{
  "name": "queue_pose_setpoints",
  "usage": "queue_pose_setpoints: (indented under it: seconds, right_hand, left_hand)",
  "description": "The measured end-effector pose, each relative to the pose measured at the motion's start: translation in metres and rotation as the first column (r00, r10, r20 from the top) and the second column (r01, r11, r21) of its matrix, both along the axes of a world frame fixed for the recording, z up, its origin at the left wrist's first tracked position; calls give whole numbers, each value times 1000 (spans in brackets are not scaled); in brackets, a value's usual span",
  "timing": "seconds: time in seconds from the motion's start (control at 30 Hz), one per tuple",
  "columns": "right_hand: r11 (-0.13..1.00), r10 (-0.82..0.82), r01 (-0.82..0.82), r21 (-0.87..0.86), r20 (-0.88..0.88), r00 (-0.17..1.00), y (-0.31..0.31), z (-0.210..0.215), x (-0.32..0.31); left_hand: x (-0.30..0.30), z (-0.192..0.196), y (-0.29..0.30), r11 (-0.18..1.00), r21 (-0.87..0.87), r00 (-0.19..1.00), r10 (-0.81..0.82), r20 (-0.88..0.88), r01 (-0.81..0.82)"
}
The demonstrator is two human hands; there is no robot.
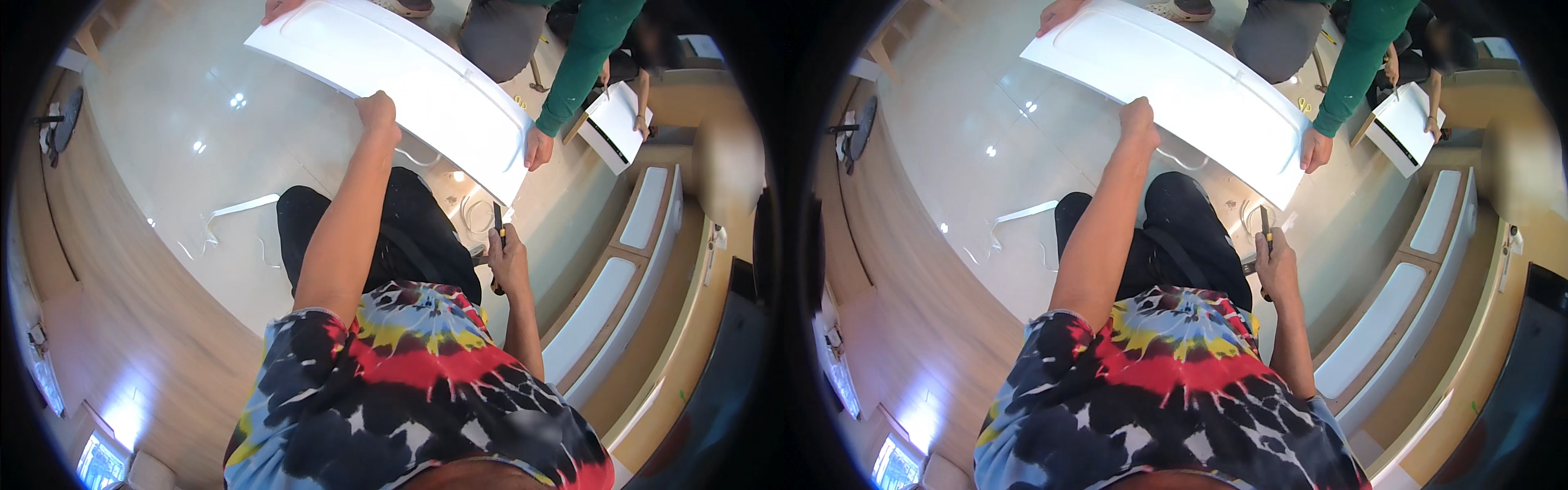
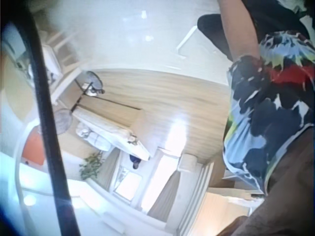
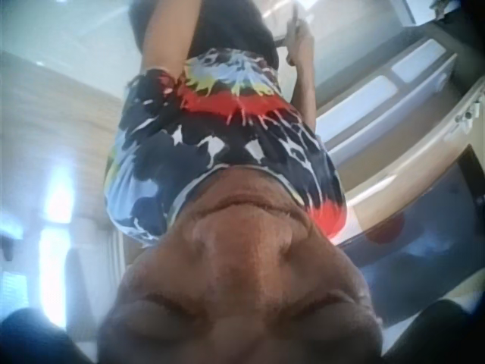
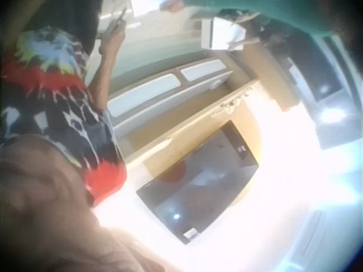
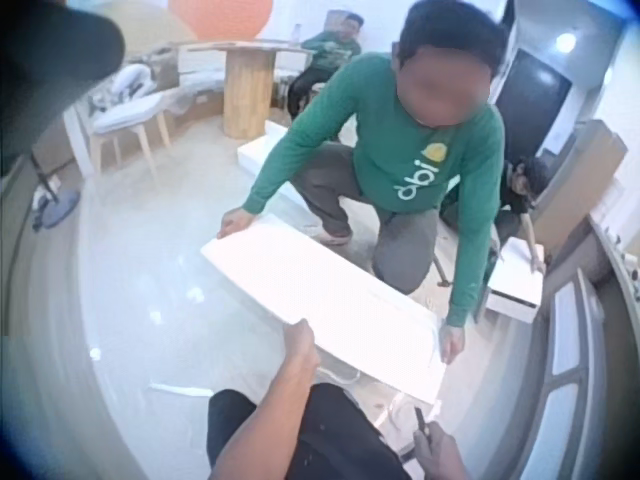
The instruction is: The person kneels on the floor and uses a utility knife to trim protective film from the edges of a white cabinet door. They then use a sanding block to smooth the surface of the door.
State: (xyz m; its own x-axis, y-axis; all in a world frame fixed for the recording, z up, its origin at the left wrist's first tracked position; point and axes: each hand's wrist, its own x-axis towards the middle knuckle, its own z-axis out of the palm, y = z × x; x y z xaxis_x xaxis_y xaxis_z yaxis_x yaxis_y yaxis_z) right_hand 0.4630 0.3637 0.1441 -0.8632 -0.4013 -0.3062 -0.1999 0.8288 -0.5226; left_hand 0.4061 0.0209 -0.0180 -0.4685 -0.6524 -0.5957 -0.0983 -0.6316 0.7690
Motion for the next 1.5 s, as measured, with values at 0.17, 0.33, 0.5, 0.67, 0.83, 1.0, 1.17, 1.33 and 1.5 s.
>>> queue_pose_setpoints:
  seconds: [0.17, 0.33, 0.5, 0.67, 0.83, 1.0, 1.17, 1.33, 1.5]
  right_hand:
    - [991, 124, -122, -62, 40, 991, -2, -13, -12]
    - [906, 398, -390, -164, 16, 917, -34, -24, -41]
    - [880, 466, -419, -222, 240, 852, -62, -12, -71]
    - [882, 472, -439, -174, 318, 822, -116, 13, -93]
    - [823, 553, -564, 76, 126, 824, -201, 29, -95]
    - [712, 655, -663, 231, 123, 746, -256, 7, -95]
    - [629, 703, -675, 385, 89, 706, -282, -4, -96]
    - [608, 736, -678, 414, 27, 677, -292, -1, -85]
    - [686, 705, -661, 303, -53, 707, -292, -1, -85]
  left_hand:
    - [20, 109, 41, 996, 36, 993, 78, 84, -81]
    - [83, 77, 59, 990, -113, 984, 69, -165, -88]
    - [130, 52, 120, 977, 123, 985, 172, 13, -172]
    - [89, 31, 132, 866, 435, 909, 363, -206, -247]
    - [57, 39, 90, 809, 513, 893, 420, -160, -288]
    - [50, 31, 59, 828, 526, 935, 318, -157, -193]
    - [49, 15, 47, 746, 594, 868, 473, -154, -301]
    - [58, 4, 46, 754, 581, 837, 504, -213, -306]
    - [58, 4, 45, 798, 506, 877, 457, -152, -328]
